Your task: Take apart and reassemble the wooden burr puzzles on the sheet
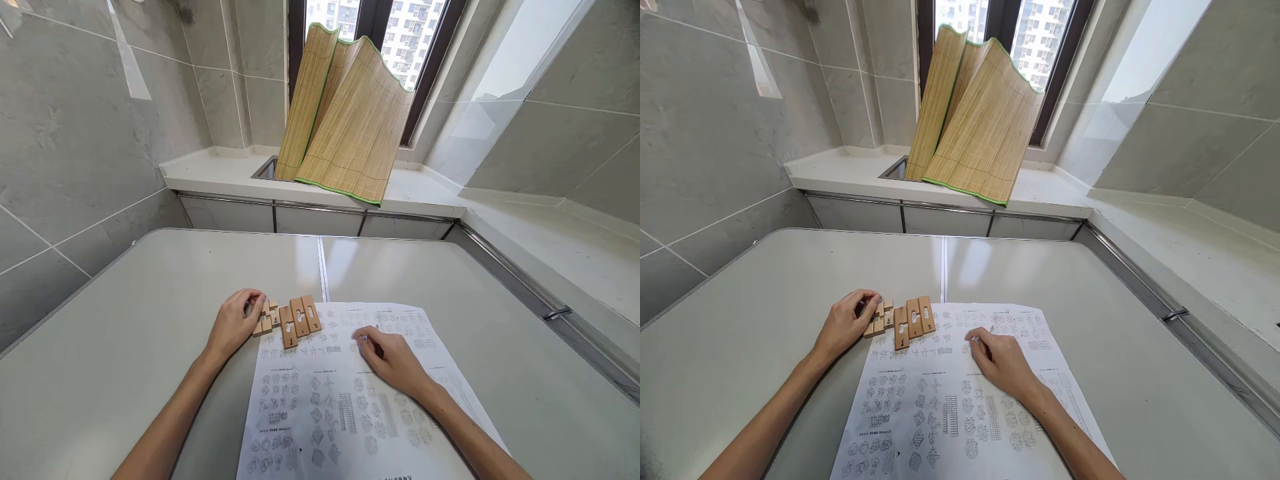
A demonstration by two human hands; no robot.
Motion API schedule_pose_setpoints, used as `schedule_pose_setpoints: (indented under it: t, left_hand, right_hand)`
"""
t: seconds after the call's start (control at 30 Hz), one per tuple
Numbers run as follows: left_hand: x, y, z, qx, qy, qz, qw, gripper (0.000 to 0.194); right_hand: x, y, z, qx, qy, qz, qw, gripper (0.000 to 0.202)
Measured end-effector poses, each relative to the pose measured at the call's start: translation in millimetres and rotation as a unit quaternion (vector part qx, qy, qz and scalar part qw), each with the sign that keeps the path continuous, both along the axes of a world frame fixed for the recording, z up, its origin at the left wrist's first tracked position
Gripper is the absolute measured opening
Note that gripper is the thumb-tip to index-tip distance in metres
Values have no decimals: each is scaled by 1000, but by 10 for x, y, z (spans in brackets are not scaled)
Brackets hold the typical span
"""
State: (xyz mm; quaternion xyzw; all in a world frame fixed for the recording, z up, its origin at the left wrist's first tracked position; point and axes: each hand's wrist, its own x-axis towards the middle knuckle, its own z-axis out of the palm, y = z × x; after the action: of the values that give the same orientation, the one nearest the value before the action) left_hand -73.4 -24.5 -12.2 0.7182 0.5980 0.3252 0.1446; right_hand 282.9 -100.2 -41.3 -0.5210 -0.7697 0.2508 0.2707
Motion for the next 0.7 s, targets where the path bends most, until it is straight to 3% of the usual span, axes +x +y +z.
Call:
schedule_pose_setpoints:
  t: [0.5,0.7]
  left_hand:
    - [22,-21,21,-20,-7,-19,1000,41]
    - [36,-62,26,-11,31,-79,996,51]
  right_hand:
    - [5,-5,10,0,1,2,1000,32]
    - [6,-11,16,10,-2,2,1000,32]
